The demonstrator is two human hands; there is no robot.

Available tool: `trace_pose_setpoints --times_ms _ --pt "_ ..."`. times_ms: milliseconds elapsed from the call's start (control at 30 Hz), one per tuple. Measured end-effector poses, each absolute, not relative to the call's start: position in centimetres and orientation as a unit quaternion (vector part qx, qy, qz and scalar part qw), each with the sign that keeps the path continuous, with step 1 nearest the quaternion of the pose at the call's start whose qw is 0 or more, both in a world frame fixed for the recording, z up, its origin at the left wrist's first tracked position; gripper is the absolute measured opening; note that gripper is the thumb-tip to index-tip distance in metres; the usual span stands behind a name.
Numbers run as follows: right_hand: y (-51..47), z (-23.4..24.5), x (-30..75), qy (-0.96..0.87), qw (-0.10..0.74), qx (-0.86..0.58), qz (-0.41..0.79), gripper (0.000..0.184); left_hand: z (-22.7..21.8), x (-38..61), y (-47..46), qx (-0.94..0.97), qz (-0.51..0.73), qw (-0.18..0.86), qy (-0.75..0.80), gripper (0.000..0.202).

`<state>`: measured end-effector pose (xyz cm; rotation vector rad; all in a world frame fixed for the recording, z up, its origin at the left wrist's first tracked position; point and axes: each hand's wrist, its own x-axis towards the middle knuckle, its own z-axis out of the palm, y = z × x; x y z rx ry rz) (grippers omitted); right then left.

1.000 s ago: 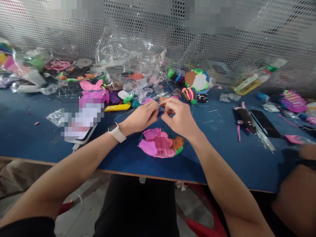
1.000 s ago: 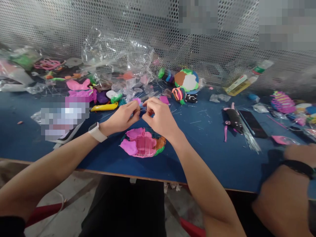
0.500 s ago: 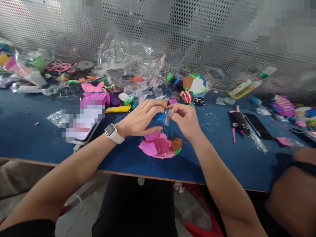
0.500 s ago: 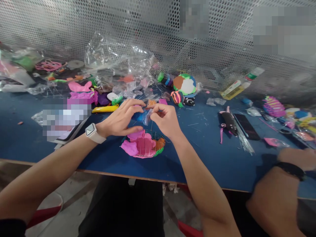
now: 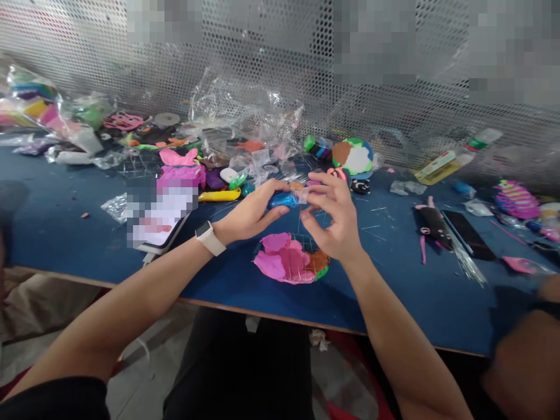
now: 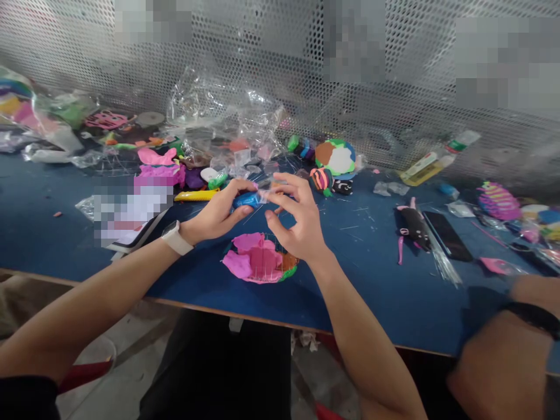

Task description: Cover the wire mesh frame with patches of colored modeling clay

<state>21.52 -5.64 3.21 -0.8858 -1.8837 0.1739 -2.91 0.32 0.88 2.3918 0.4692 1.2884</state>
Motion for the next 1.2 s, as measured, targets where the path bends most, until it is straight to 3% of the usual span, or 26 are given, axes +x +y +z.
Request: trace_pose_setpoints --times_ms 300,567,700,833,1000,1200 --pt "-6.4 4.7 21.7 -0.823 0.428 -0.349 0.129 0.051 1.0 -2.3 -0.2 0.778 0.526 0.276 0.206 0.051" --pt "-6.4 4.4 21.1 -0.784 0.442 -0.398 0.177 0.034 1.5 -2.3 -1.1 0.803 0.481 0.309 0.169 0.040" --pt "-6.4 3.7 20.8 -0.798 0.424 -0.383 0.191 0.053 1.8 -2.4 -1.2 0.797 0.485 0.318 0.168 0.044" --pt "-6.4 2.9 20.2 -0.805 0.418 -0.377 0.188 0.074 1.2 -1.9 -0.8 0.709 0.530 0.415 0.213 0.049" --pt "-6.7 2.7 19.7 -0.830 0.396 -0.365 0.147 0.075 0.8 -1.7 -0.1 0.608 0.578 0.499 0.217 0.040" --pt "-6.9 2.7 19.6 -0.833 0.388 -0.365 0.152 0.080 1.5 -1.6 -0.8 0.615 0.545 0.534 0.201 0.029"
